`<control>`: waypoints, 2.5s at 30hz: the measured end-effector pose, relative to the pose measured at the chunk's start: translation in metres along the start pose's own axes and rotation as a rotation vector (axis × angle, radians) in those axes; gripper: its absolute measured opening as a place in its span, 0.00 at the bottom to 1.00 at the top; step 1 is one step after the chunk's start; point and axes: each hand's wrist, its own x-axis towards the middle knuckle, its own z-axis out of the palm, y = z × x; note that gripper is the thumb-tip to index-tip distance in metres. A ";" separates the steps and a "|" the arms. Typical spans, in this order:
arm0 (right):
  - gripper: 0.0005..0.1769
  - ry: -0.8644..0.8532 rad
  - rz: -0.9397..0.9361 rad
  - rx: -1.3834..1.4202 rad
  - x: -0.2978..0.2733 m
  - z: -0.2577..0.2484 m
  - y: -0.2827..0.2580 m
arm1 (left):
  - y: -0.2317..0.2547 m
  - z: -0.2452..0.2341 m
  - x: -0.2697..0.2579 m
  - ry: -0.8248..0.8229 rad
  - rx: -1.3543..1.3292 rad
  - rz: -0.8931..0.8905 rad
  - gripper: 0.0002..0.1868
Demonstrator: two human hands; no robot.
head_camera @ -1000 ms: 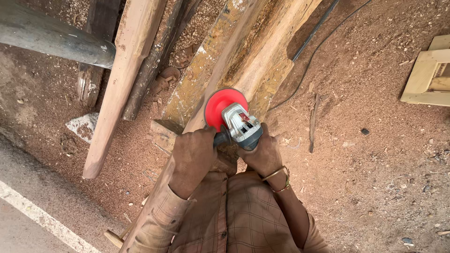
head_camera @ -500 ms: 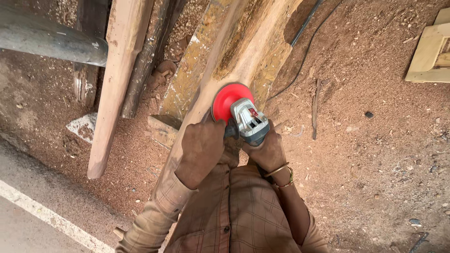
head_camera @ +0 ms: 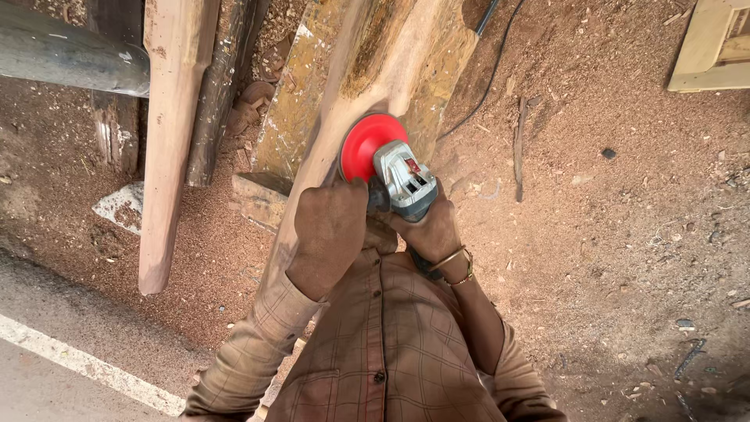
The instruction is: The person uses a red orbital sander to smooth the surface of a long wooden log resting on supports. They move the sander back and forth along the length of the log, occasionally repositioning their hands and the tool to cover different areas.
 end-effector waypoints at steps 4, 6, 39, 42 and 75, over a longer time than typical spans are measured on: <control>0.43 -0.005 0.020 -0.038 -0.005 0.005 -0.004 | -0.004 0.000 -0.014 -0.059 -0.002 -0.043 0.03; 0.42 -0.034 0.041 -0.048 -0.018 0.005 -0.001 | -0.002 0.002 -0.028 -0.089 -0.033 -0.052 0.04; 0.37 -0.096 -0.363 -0.346 0.326 -0.227 -0.060 | 0.081 -0.018 0.311 0.315 -0.225 -0.344 0.10; 0.40 -0.118 -0.420 -0.410 0.356 -0.229 -0.075 | 0.072 -0.025 0.332 0.335 -0.189 -0.362 0.06; 0.36 -0.289 -0.819 -0.431 0.176 -0.116 -0.056 | 0.081 0.024 0.068 0.107 -0.257 -0.889 0.14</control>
